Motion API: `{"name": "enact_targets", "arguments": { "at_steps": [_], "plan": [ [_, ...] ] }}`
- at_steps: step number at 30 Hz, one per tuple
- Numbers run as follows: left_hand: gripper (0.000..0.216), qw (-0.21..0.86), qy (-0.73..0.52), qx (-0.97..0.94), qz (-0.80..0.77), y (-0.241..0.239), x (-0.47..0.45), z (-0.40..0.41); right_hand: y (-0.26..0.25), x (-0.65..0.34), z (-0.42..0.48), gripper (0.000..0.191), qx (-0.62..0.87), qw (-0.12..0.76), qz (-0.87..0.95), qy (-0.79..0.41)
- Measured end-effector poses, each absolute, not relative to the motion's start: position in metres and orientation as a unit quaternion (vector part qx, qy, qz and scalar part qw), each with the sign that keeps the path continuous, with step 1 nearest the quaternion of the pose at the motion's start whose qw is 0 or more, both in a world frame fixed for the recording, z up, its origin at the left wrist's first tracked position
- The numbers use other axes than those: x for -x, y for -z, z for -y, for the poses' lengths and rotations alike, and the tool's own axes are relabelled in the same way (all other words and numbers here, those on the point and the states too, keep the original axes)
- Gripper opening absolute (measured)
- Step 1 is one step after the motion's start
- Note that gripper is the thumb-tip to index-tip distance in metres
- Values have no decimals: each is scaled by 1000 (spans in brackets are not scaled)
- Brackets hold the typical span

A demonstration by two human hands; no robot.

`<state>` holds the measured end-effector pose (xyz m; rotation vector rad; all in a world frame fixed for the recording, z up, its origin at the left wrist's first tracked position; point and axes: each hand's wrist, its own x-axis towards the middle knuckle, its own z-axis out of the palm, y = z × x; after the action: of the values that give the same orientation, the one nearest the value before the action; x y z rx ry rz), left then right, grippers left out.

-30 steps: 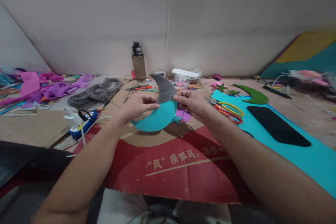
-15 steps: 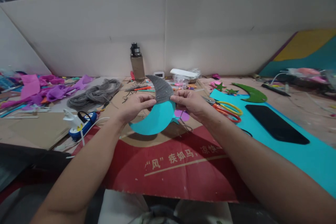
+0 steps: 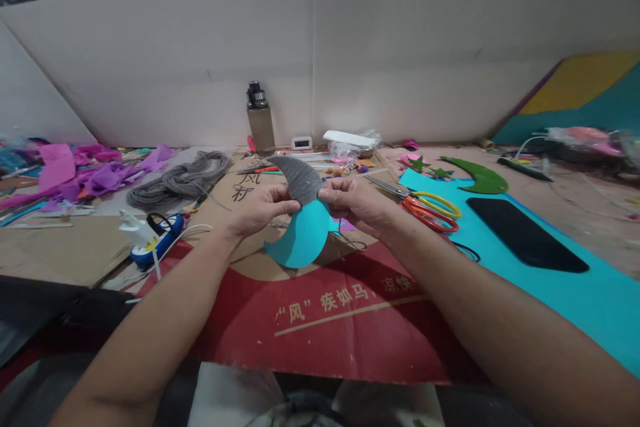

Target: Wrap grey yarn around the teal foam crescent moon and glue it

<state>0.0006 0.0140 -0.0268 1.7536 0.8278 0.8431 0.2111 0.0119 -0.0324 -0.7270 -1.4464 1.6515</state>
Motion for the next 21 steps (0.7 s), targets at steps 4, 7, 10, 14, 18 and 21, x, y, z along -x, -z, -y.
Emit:
{"name": "enact_targets", "arguments": {
  "at_steps": [4,7,10,14,18,21],
  "plan": [
    [17,399,-333,-757,-396,12,-4,-7,33,-215,-17,37,329,421,602,-593],
    [14,371,-298,-770,-424,2,-5,-1,34,-216,-18,33,347,417,619,-569],
    [14,384,-266,-765,-443,3,-2,-2,34,-214,-16,31,366,399,645,-539],
    [16,479,-287,-696,-452,11,-3,-5,35,-210,-14,31,418,400,668,-468],
    [25,534,-374,-630,-421,14,-13,-1,37,-208,-14,30,441,413,670,-431],
    [28,539,-408,-602,-424,16,-16,-1,37,-209,-16,34,406,419,654,-481]
  ]
}}
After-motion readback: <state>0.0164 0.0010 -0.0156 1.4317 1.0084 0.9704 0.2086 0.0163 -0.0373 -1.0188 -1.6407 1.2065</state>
